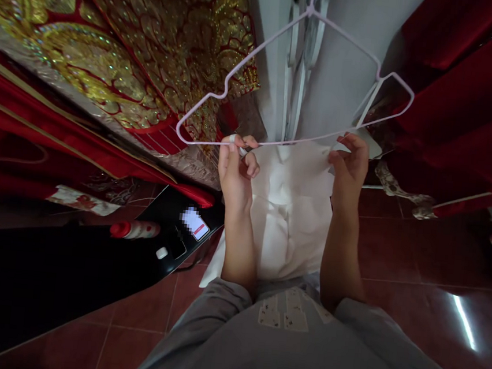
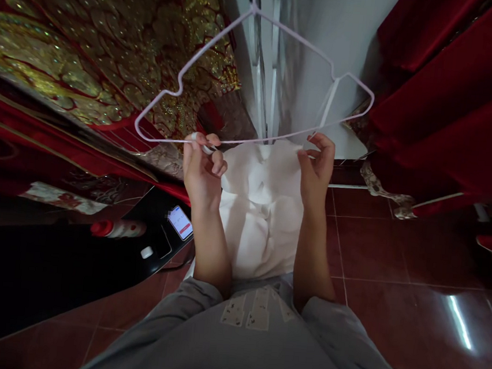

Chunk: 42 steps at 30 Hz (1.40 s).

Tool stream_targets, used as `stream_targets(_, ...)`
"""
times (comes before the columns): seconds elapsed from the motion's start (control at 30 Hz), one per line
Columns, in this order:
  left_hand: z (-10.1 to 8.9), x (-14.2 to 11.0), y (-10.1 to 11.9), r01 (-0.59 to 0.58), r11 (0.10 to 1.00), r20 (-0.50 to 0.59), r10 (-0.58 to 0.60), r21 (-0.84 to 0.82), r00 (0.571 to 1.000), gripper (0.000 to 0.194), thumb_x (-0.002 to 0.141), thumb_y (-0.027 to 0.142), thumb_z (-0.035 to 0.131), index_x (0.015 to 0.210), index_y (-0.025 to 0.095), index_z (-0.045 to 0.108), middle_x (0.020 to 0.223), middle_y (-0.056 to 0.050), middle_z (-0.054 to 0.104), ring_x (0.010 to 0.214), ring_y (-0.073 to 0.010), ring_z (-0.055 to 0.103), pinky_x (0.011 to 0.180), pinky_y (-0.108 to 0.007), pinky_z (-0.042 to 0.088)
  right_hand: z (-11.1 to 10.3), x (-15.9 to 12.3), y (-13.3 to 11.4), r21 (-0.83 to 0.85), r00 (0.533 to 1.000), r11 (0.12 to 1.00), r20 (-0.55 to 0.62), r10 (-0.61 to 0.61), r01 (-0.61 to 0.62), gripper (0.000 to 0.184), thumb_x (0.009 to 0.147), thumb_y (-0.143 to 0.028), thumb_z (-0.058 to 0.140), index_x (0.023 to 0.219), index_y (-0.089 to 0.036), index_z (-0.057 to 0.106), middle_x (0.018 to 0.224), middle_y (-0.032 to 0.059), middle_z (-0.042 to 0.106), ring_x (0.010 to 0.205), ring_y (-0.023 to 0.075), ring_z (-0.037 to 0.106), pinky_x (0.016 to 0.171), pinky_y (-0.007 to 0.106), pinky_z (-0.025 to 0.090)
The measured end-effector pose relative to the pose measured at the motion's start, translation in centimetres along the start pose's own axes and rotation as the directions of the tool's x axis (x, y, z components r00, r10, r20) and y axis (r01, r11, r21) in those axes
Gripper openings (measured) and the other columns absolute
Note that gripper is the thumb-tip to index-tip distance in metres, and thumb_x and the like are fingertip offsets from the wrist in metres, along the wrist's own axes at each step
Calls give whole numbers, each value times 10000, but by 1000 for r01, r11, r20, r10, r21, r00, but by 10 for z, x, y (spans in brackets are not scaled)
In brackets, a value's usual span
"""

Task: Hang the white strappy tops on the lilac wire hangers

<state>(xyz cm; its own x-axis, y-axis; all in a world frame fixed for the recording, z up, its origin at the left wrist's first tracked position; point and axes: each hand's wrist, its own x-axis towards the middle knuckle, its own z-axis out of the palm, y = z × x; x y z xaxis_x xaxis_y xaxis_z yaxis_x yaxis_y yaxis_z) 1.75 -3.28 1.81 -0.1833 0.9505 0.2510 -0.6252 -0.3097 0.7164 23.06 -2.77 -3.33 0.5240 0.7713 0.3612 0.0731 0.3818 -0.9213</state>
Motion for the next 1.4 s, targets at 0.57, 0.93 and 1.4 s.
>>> stream_targets(0.57,-3,9,-13,-111,987,-37,116,119,993,307,1033,486,718,942,242,556,912,-39,760,583,-109,591,477,-217,390,1,28,6,61,971,998,240,6,-22,504,872,-760,707,976,-275,622,812,-7,627,678,138,508,624,309,453)
stream_targets(0.93,-8,15,-14,-145,978,-47,153,147,987,369,1003,517,753,905,226,549,866,-58,797,444,-68,420,437,-206,267,-11,33,12,184,968,965,203,149,-187,553,784,-728,804,786,-260,510,678,-50,471,573,101,454,536,279,438)
stream_targets(1.4,-19,28,-5,-3,980,-57,15,200,998,366,1047,520,701,898,230,533,851,-29,779,425,-60,305,442,-221,229,-35,106,-35,178,967,953,23,-253,245,619,813,-486,723,1416,-385,627,1630,-3,542,674,93,419,556,296,370)
